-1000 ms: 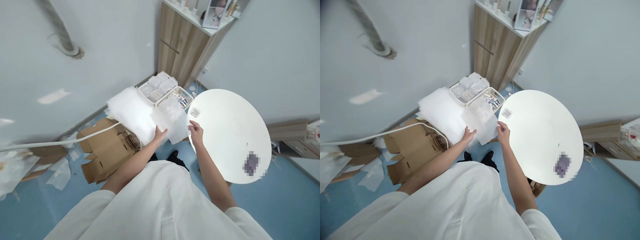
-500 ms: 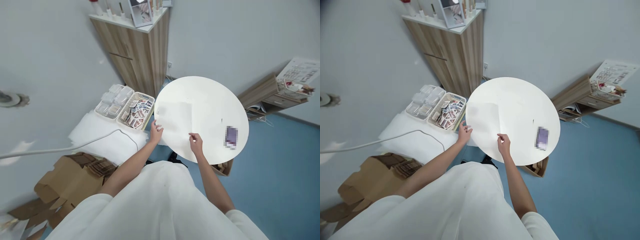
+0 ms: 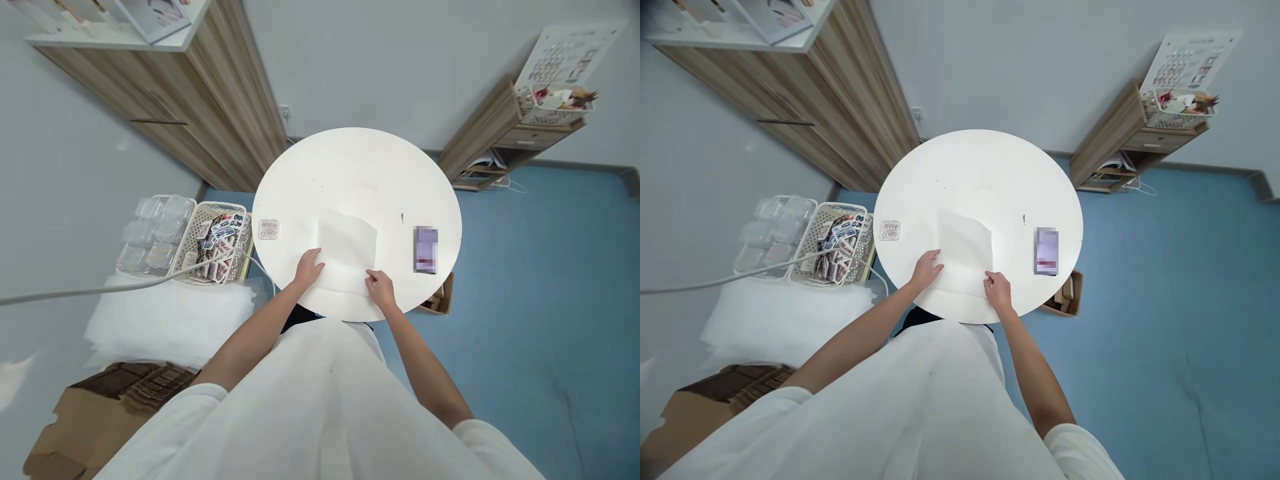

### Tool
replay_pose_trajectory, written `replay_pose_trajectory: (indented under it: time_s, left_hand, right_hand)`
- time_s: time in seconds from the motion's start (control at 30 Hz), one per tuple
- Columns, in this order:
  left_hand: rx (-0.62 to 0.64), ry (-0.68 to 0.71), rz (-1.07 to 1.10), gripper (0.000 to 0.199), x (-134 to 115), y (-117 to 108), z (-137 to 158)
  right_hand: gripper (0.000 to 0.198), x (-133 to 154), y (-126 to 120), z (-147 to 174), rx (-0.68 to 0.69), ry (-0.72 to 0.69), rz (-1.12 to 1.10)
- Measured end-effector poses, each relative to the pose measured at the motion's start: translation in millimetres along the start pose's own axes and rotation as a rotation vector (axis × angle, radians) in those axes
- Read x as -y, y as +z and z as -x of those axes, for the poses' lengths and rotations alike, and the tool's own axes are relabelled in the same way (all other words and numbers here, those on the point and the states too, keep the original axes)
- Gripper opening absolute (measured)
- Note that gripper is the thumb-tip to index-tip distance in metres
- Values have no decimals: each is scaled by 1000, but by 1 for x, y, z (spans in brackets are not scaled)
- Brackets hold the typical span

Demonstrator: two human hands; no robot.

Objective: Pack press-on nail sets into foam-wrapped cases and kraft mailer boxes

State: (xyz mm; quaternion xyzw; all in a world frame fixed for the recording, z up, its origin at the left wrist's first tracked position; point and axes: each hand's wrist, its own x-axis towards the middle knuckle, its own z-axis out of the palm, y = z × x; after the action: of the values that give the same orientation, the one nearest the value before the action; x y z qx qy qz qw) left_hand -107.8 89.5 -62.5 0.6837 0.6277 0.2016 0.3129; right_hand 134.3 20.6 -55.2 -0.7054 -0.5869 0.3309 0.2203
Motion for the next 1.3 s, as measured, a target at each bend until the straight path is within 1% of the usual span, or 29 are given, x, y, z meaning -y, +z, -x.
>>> replay_pose_trajectory:
  time_s: [0.1,0.2,0.27,0.33,0.4,0.43,0.53,0.6,0.67,0.83,0.97,1.13,1.23,1.3]
  left_hand:
    - [56,16,-111,48,0,10,0]
    - [66,0,-150,50,0,15,1]
    - [57,-11,-152,51,-1,16,1]
    - [34,-17,-145,52,-3,14,3]
    - [2,-11,-145,54,-7,11,5]
    - [-10,2,-149,55,-8,10,6]
    - [17,99,-152,52,-12,5,12]
    - [79,172,-149,47,-12,3,17]
    - [138,200,-172,44,-10,2,21]
    - [213,188,-264,47,-6,1,21]
    - [230,184,-266,48,-6,0,18]
    - [230,191,-251,50,-6,4,19]
    - [218,184,-200,50,-5,3,20]
    - [181,165,-153,49,-1,-4,19]
  right_hand:
    - [35,-10,1,-4,43,24,111]
    - [36,-14,4,-4,47,5,175]
    - [35,-14,5,-1,8,-10,199]
    - [38,-12,6,3,-67,-37,233]
    - [43,-8,8,7,-121,-92,270]
    - [45,-5,9,8,-120,-124,287]
    - [49,1,15,6,-34,-184,330]
    - [51,3,21,2,20,-181,353]
    - [53,4,26,-2,43,-165,366]
    - [55,1,28,-7,47,-159,367]
    - [57,0,25,-6,60,-155,370]
    - [67,2,21,0,41,-162,381]
    - [70,11,22,1,-18,-170,385]
    - [72,25,27,-3,-62,-181,380]
